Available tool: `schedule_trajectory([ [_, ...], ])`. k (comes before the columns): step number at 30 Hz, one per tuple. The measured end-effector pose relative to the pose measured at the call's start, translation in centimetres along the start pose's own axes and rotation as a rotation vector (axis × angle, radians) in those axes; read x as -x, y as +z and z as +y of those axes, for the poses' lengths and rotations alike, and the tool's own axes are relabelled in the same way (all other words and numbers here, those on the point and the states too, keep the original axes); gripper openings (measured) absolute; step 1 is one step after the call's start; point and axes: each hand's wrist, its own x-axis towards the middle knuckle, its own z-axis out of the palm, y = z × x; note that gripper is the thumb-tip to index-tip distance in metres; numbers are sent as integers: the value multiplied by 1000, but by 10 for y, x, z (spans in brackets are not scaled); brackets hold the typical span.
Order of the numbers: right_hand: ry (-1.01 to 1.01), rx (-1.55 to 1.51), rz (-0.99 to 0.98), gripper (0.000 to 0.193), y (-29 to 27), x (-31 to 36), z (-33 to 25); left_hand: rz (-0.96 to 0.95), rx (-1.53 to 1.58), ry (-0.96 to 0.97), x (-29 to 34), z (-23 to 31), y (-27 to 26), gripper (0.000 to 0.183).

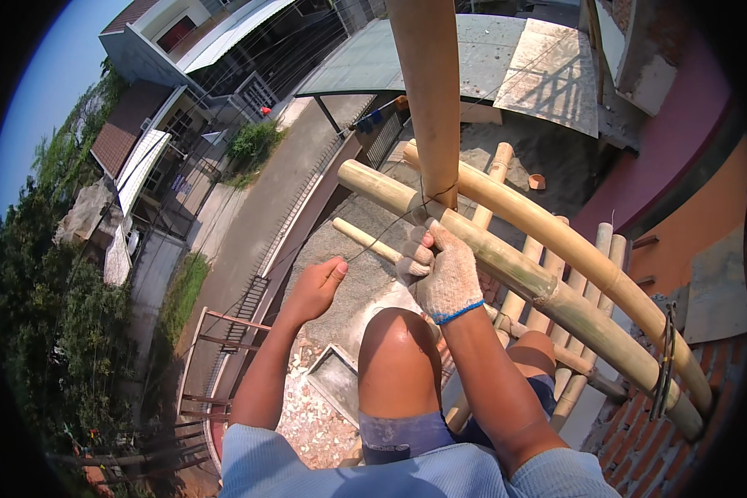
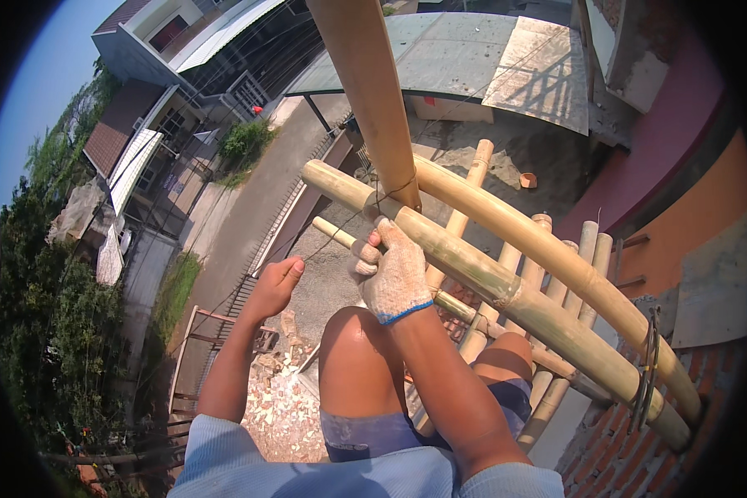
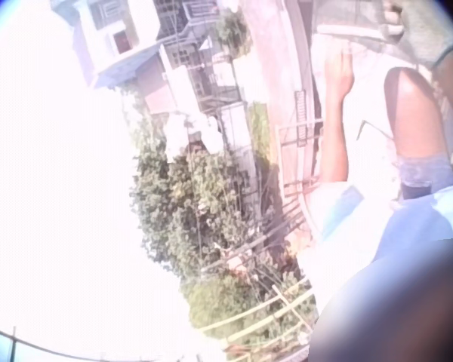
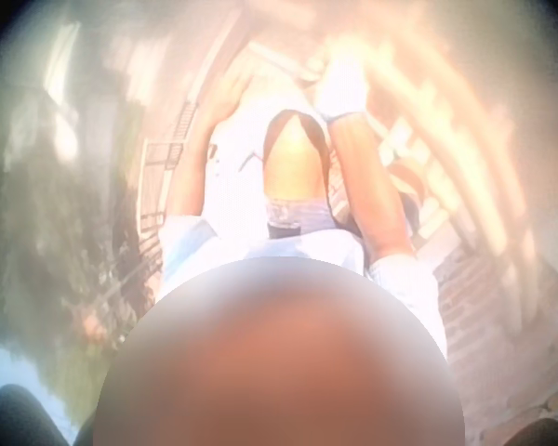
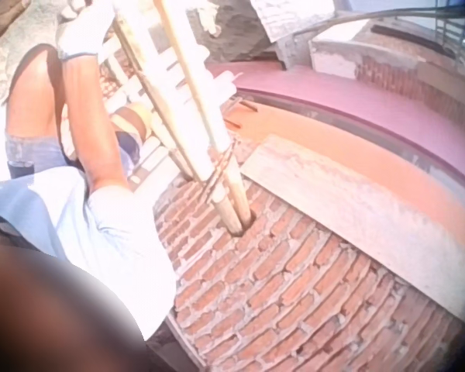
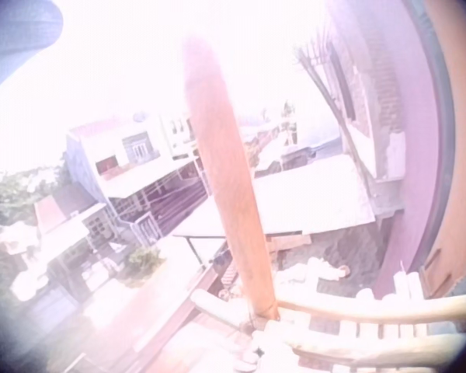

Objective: The person is assembling a bamboo scaffolding structure. They use a hammer to secure bamboo poles and tie them together with wire. The person moves around the scaffolding, adjusting and securing the poles to ensure stability.

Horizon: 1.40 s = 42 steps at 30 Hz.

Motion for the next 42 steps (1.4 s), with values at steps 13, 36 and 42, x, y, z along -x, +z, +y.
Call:
schedule_trajectory([
  [13,50,104,105,13,-8,7,-8,140,-45,-7,24,-52,19,43],
  [36,3,383,66,19,-40,4,3,-20,269,-132,-81,-160,57,46],
  [42,31,358,54,13,-54,0,1,11,424,-132,-98,-179,114,47],
])
